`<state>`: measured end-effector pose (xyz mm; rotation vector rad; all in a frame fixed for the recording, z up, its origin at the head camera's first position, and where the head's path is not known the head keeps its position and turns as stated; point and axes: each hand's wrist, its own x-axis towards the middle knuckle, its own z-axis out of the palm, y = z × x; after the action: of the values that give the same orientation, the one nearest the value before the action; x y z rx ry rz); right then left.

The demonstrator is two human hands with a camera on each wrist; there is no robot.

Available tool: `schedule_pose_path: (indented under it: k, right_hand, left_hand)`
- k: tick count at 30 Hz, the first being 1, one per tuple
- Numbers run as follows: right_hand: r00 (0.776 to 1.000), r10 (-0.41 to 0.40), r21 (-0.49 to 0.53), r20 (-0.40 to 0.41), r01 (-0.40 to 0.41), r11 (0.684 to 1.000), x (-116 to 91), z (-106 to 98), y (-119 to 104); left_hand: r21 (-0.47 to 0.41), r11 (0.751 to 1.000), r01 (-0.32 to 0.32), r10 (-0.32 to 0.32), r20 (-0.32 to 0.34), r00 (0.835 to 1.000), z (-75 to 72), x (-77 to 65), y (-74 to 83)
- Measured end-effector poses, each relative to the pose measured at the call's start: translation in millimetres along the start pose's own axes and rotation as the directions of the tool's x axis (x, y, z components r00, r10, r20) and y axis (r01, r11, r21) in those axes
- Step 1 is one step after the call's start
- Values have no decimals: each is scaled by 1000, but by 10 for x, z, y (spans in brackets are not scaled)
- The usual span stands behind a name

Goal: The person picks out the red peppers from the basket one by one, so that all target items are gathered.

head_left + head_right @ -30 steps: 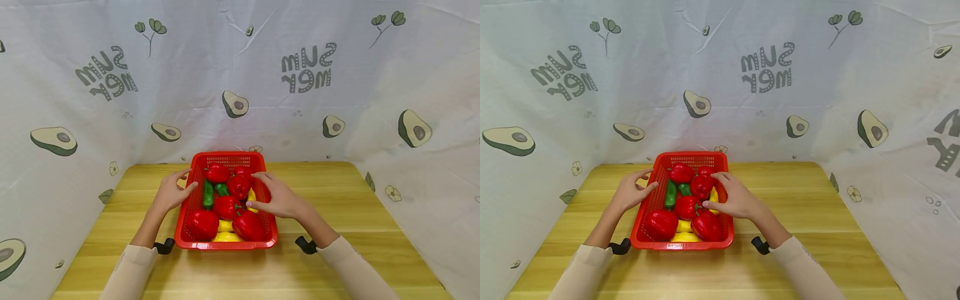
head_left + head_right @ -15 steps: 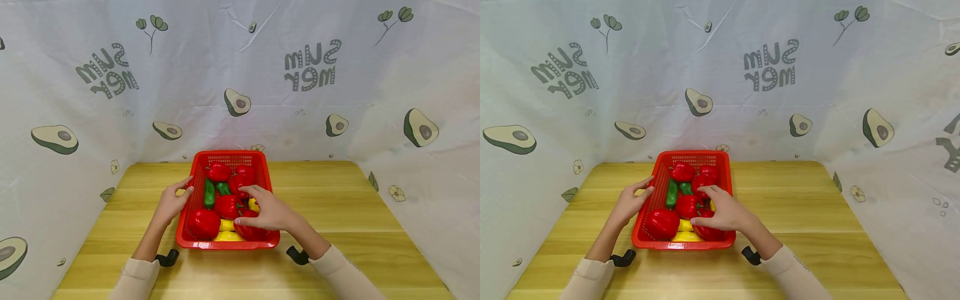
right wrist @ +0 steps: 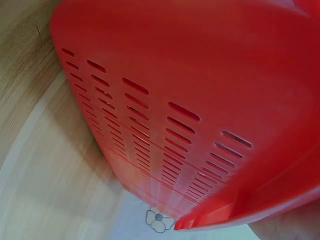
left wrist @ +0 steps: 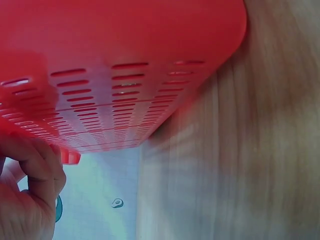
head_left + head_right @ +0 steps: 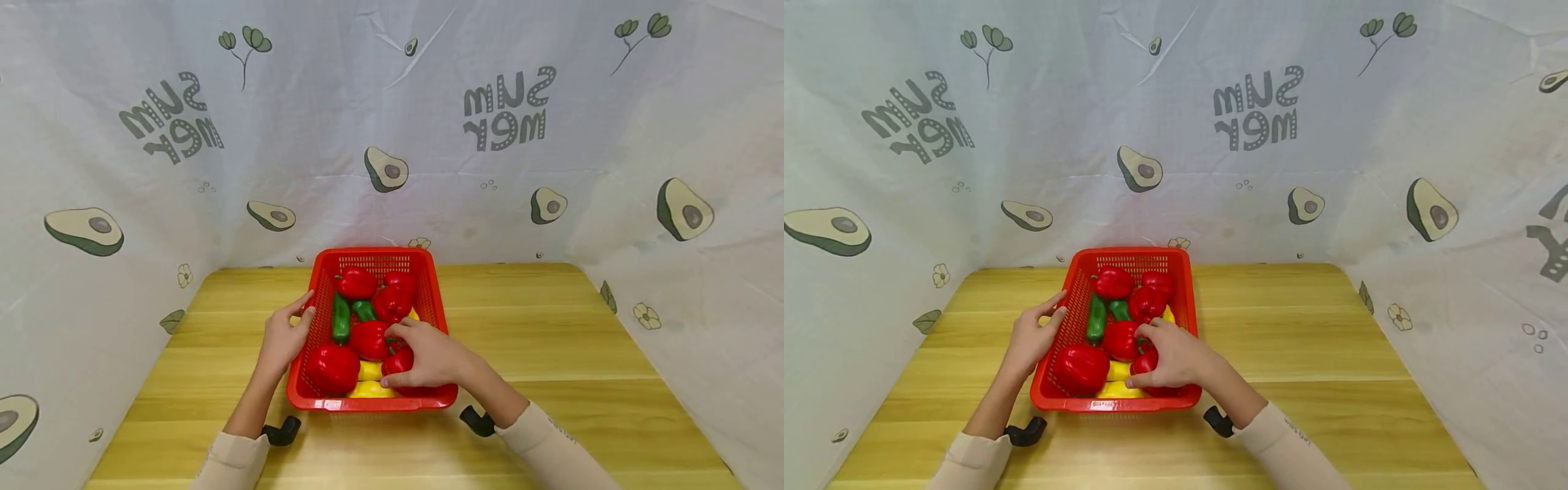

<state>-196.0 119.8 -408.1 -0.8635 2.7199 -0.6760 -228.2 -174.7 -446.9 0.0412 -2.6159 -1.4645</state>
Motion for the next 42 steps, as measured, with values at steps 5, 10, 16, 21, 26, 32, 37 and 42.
schedule_pose_path:
  k: [5, 10, 16, 21, 26, 32, 37, 42]
  right_hand:
    - [1000, -16, -27, 7, 16, 999, -4, 33, 14]
    - [999, -35, 10, -17, 35, 999, -26, 37, 53]
    - [997, -49, 96, -51, 54, 994, -44, 17, 94]
    - [998, -45, 139, -51, 52, 989, -54, 5, 81]
    - [997, -47, 143, -58, 54, 988, -59, -11, 91]
    - [995, -40, 176, -90, 56, 983, -85, -52, 121]
    - [990, -54, 232, -130, 84, 969, -115, -62, 178]
    - [979, -79, 292, -189, 133, 947, -126, -106, 260]
  left_hand:
    - [-19, 1000, 14, -14, -7, 1000, 4, -33, -30]
    - [-26, 999, 18, -18, -10, 1000, 12, -36, -42]
    - [-41, 999, 24, -24, -12, 1000, 16, -32, -33]
    - [-33, 999, 28, -29, -18, 999, 22, -29, -32]
    - [-31, 999, 43, -43, 0, 999, 8, -15, -19]
    - [-86, 994, 70, -65, 64, 996, -22, 0, 14]
    - [-81, 994, 79, -72, 84, 994, -4, 0, 16]
    - [-42, 998, 54, -51, 79, 996, -3, -14, 28]
